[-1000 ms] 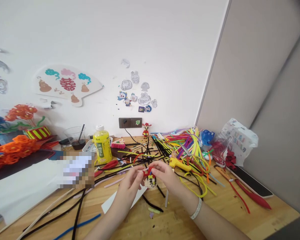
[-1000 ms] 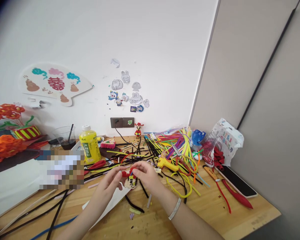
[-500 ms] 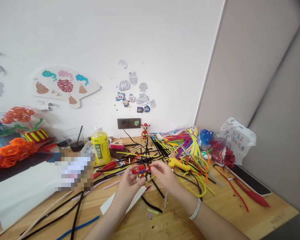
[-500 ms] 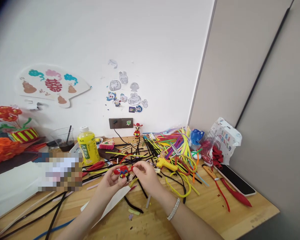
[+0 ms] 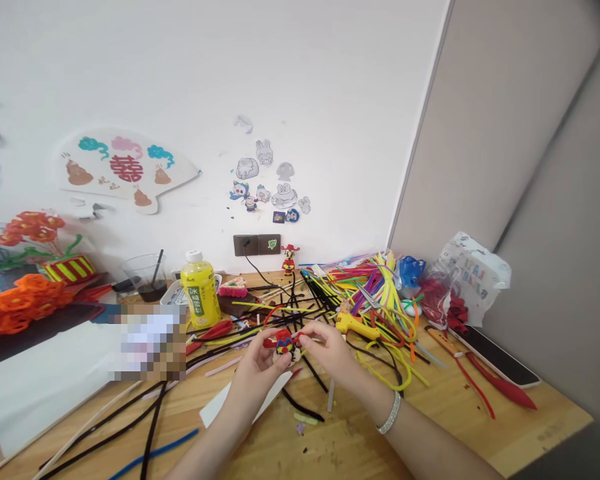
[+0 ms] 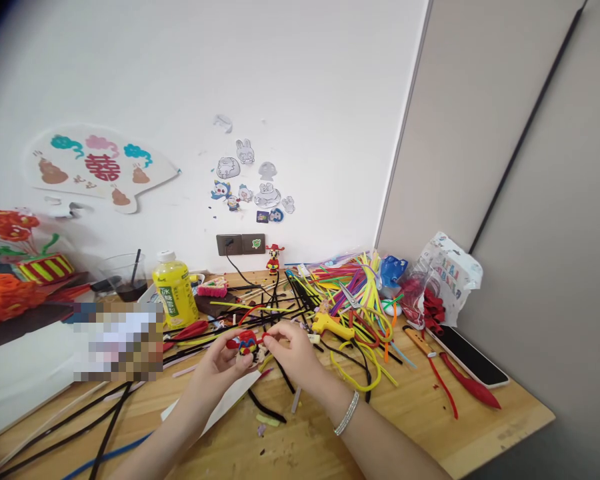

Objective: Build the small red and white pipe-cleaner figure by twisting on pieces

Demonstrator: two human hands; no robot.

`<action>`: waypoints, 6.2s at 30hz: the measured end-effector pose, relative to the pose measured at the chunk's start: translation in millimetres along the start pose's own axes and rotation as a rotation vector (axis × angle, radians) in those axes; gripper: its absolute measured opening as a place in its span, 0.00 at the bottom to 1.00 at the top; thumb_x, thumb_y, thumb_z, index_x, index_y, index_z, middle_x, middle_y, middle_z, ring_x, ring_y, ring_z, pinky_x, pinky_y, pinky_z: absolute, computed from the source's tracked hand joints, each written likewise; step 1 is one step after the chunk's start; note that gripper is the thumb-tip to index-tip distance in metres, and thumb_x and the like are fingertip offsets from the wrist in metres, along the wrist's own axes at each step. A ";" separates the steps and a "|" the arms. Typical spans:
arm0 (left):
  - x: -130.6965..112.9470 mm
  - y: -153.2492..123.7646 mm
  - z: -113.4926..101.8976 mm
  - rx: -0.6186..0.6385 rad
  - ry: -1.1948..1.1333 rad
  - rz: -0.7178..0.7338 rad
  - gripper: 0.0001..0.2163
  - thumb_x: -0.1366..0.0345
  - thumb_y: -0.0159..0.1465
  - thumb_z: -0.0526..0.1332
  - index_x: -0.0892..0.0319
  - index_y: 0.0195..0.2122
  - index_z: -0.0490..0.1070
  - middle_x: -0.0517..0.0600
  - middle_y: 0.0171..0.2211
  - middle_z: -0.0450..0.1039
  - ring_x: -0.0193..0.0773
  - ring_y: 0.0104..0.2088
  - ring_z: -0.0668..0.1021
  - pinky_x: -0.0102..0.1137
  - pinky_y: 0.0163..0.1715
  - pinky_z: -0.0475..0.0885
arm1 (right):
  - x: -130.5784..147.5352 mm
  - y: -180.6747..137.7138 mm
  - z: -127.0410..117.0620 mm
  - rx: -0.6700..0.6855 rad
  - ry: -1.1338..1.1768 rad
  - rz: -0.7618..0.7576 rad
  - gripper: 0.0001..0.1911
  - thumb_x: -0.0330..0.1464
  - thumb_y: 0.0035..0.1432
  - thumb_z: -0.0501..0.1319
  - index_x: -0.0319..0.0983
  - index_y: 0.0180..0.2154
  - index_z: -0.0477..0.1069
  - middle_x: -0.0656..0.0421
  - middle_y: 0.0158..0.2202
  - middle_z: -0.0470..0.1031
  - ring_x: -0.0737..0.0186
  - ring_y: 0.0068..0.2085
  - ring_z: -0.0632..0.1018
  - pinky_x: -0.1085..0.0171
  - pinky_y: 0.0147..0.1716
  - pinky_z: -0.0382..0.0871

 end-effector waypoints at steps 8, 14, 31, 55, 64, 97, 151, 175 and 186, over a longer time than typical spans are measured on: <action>12.5 9.4 -8.9 -0.058 -0.010 -0.004 0.26 0.59 0.39 0.69 0.56 0.39 0.62 0.46 0.28 0.74 0.36 0.29 0.75 0.33 0.31 0.72 | -6.0 -3.4 6.0 -0.064 0.025 -0.016 0.07 0.34 0.52 0.56 0.38 0.27 0.69 0.60 0.26 0.69 0.64 0.31 0.70 0.65 0.33 0.64; 2.0 1.2 -1.3 -0.012 -0.001 0.004 0.23 0.61 0.40 0.68 0.57 0.38 0.63 0.45 0.29 0.74 0.35 0.29 0.75 0.33 0.32 0.72 | 4.9 -0.9 -2.4 -0.038 0.016 -0.032 0.08 0.33 0.53 0.55 0.38 0.26 0.69 0.60 0.27 0.69 0.64 0.32 0.70 0.65 0.33 0.63; 4.2 4.5 -2.3 -0.035 -0.050 0.020 0.26 0.56 0.43 0.67 0.56 0.40 0.56 0.44 0.29 0.72 0.36 0.29 0.76 0.36 0.32 0.72 | -12.0 -2.2 13.1 0.051 0.266 0.147 0.11 0.39 0.49 0.59 0.38 0.29 0.69 0.60 0.28 0.70 0.64 0.32 0.71 0.65 0.34 0.65; -4.6 6.0 -11.3 -0.070 0.360 0.214 0.10 0.56 0.52 0.59 0.59 0.22 0.67 0.45 0.20 0.67 0.35 0.23 0.71 0.29 0.24 0.70 | -6.6 -5.6 9.3 -0.050 0.134 0.105 0.10 0.38 0.53 0.54 0.39 0.26 0.63 0.63 0.24 0.64 0.66 0.26 0.69 0.66 0.28 0.65; 3.0 6.6 -11.9 -0.057 0.205 0.111 0.11 0.56 0.51 0.60 0.59 0.23 0.67 0.43 0.20 0.67 0.34 0.24 0.73 0.33 0.29 0.73 | -11.1 -8.8 20.9 0.022 0.492 0.390 0.13 0.41 0.49 0.57 0.38 0.33 0.64 0.60 0.28 0.68 0.63 0.28 0.73 0.63 0.25 0.69; 5.2 6.9 -14.2 -0.012 0.228 0.138 0.11 0.58 0.51 0.60 0.60 0.21 0.66 0.44 0.20 0.66 0.33 0.24 0.72 0.33 0.27 0.76 | -10.7 -6.2 16.1 -0.005 0.276 0.275 0.12 0.38 0.40 0.64 0.37 0.25 0.66 0.63 0.23 0.67 0.66 0.26 0.69 0.66 0.26 0.64; 21.3 11.4 -12.8 -0.015 -0.015 -0.057 0.14 0.59 0.45 0.66 0.61 0.30 0.71 0.50 0.30 0.75 0.40 0.34 0.77 0.36 0.38 0.72 | -18.6 -2.2 11.0 -0.008 -0.098 0.164 0.15 0.40 0.50 0.57 0.37 0.19 0.69 0.61 0.18 0.67 0.67 0.23 0.66 0.68 0.26 0.59; 17.2 15.4 -9.1 0.123 0.231 0.066 0.17 0.52 0.48 0.61 0.61 0.32 0.68 0.45 0.23 0.67 0.32 0.22 0.70 0.28 0.26 0.68 | -16.5 5.5 3.8 0.061 0.266 0.194 0.10 0.38 0.47 0.60 0.37 0.28 0.67 0.63 0.23 0.68 0.68 0.26 0.69 0.67 0.27 0.64; 10.0 11.9 -9.9 0.088 0.255 0.115 0.16 0.55 0.49 0.62 0.60 0.34 0.69 0.46 0.25 0.70 0.35 0.24 0.72 0.32 0.31 0.68 | -2.9 3.0 0.5 0.041 0.209 0.125 0.06 0.34 0.48 0.58 0.38 0.30 0.69 0.61 0.27 0.70 0.66 0.29 0.71 0.66 0.31 0.66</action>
Point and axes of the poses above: each hand's wrist, its own y-axis towards the middle knuckle, its own z-axis out of the palm, x = y × z, the point moved 3 cm from there along y, towards the middle knuckle
